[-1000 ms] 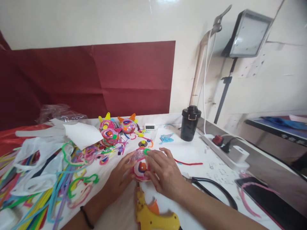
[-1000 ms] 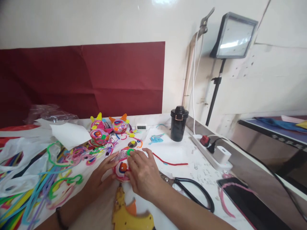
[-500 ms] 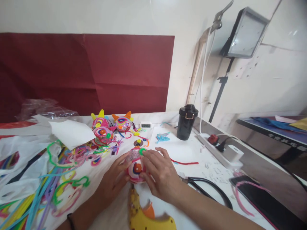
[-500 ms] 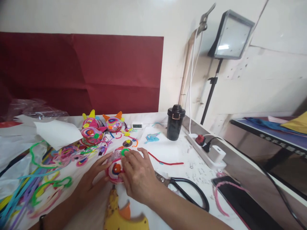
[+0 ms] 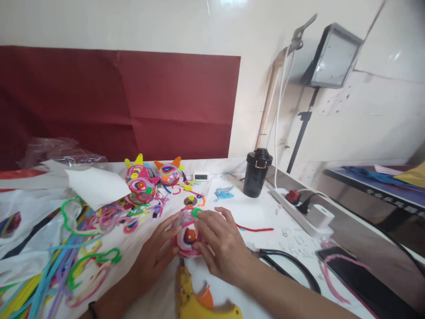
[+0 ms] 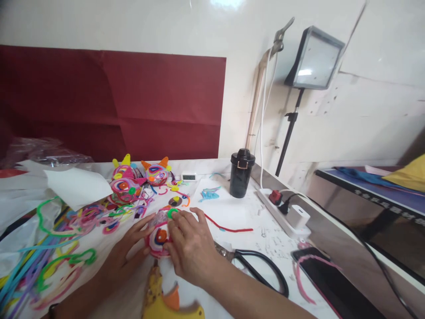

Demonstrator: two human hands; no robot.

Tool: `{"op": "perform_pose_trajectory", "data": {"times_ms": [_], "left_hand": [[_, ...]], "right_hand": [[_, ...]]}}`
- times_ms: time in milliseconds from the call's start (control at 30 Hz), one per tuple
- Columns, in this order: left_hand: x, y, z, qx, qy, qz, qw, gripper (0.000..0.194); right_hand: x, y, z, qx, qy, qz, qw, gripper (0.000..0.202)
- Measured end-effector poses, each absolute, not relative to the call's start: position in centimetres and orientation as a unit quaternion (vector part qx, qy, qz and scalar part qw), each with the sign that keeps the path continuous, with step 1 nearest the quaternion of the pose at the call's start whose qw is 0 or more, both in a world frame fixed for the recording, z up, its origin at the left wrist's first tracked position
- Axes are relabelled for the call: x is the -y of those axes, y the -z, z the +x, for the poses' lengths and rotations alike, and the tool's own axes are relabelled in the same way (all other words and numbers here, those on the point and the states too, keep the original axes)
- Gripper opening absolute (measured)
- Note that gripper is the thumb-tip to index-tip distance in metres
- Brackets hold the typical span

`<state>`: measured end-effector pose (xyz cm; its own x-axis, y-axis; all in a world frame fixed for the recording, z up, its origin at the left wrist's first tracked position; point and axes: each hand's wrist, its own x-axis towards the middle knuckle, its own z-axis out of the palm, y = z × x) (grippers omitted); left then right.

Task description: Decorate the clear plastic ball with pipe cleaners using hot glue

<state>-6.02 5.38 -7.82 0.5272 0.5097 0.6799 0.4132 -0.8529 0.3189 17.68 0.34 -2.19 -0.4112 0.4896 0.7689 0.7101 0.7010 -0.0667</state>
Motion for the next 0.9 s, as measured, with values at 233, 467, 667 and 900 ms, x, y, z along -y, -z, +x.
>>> {"op": "perform_pose_trajectory", "data": {"times_ms": [233, 467, 667, 900], "left_hand": [[-5.28, 7.71, -5.80, -0.263, -0.411, 0.870, 0.062, 0.044], [-5.25, 7.82, -5.87, -0.272, -0.406, 0.870, 0.069, 0.043], [-5.23, 7.85, -5.87, -0.275, -0.405, 0.870, 0.064, 0.044], [-5.30, 7.98, -5.91, -0.268, -0.418, 0.866, 0.053, 0.044]], "right_hand": [[-0.27, 2.21, 17.72, 0.831, 0.146, -0.360, 0.398, 0.027], [-0.19, 2.32, 17.64, 0.830, 0.141, -0.365, 0.397, 0.026], [-0.18, 2.34, 17.63, 0.831, 0.144, -0.362, 0.397, 0.026], [-0.33, 2.33, 17.66, 0.829, 0.142, -0.355, 0.408, 0.028]]}}
